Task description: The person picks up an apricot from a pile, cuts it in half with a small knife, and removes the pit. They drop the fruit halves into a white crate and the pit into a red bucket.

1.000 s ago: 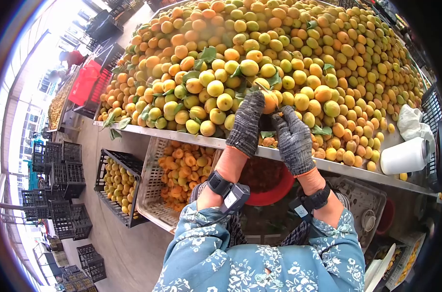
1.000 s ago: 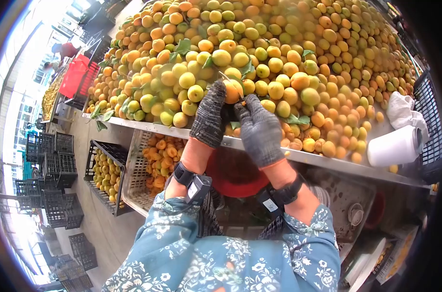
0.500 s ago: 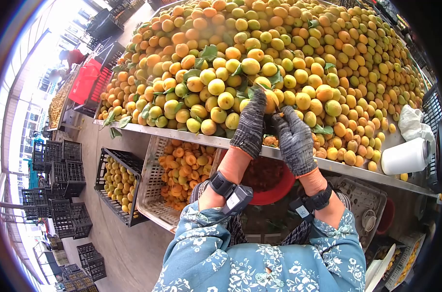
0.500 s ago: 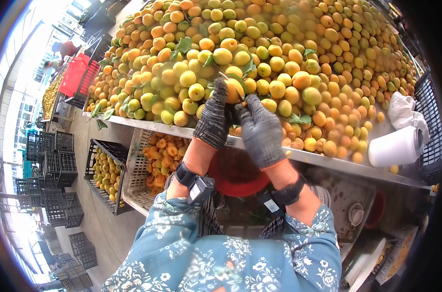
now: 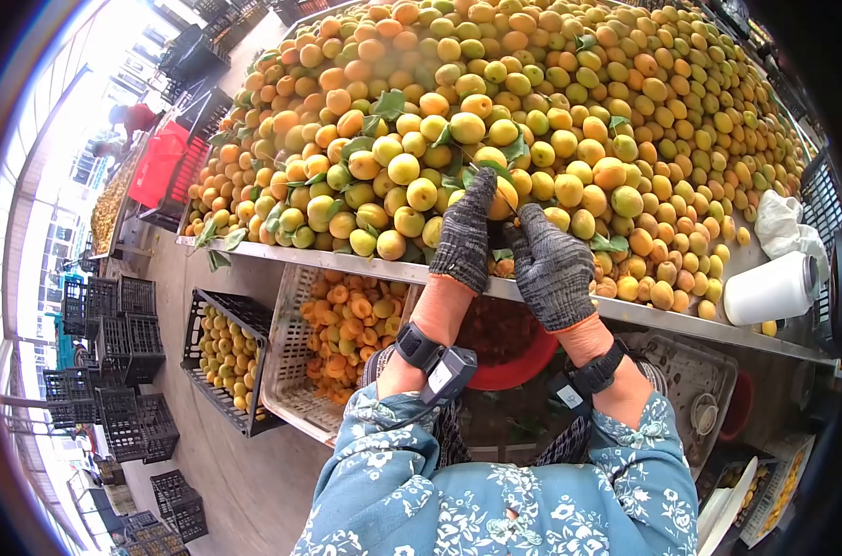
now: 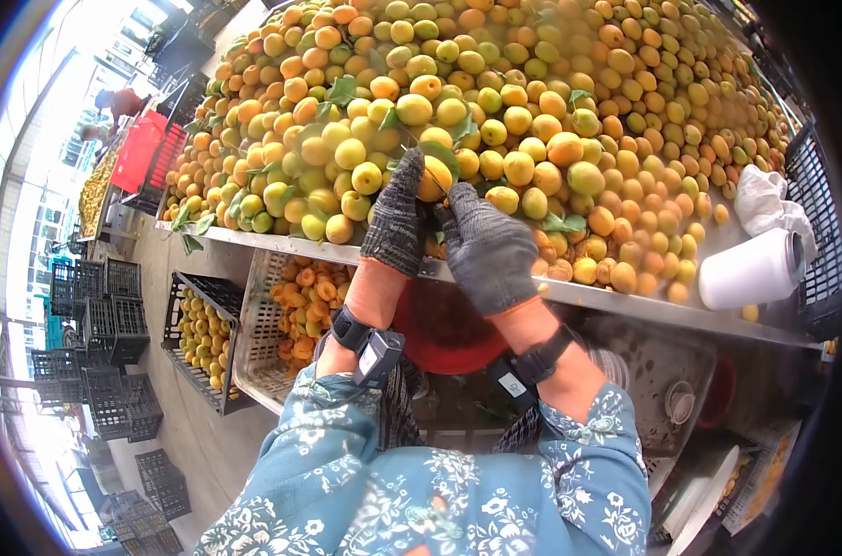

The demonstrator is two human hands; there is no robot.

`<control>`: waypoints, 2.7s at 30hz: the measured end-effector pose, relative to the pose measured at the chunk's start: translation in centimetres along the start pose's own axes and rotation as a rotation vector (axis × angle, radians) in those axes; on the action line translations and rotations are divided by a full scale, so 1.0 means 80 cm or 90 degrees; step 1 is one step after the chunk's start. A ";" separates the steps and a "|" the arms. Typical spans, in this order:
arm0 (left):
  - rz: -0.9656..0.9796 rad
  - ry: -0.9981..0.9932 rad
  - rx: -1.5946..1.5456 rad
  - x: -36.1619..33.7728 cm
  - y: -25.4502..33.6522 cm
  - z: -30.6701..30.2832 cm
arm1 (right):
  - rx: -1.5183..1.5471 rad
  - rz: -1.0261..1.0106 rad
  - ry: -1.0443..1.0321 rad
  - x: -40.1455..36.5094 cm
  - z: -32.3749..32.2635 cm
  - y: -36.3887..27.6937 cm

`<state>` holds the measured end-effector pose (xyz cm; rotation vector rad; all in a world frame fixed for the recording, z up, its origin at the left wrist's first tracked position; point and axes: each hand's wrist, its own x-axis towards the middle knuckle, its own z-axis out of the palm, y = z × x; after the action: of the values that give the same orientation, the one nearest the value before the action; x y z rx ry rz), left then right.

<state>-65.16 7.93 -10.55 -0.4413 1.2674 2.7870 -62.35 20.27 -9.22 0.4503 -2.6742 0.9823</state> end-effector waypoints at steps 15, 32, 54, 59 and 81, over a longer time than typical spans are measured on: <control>0.059 -0.044 -0.018 0.021 -0.007 -0.022 | 0.372 0.129 -0.013 -0.003 0.005 -0.003; 0.019 0.017 -0.094 0.024 -0.016 -0.031 | -0.055 -0.028 -0.048 0.006 0.031 0.008; -0.144 -0.110 -0.055 -0.001 0.015 -0.004 | 0.671 0.176 -0.062 0.037 -0.038 0.035; -0.190 -0.201 0.065 -0.011 0.010 -0.008 | 0.573 0.127 -0.154 0.037 -0.049 0.026; -0.066 -0.230 -0.136 -0.003 0.014 -0.021 | 1.281 0.279 -0.136 0.025 -0.015 0.098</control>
<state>-64.72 5.96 -10.74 -0.0047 0.8506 2.7556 -66.91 26.34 -12.20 0.1776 -0.8251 3.4564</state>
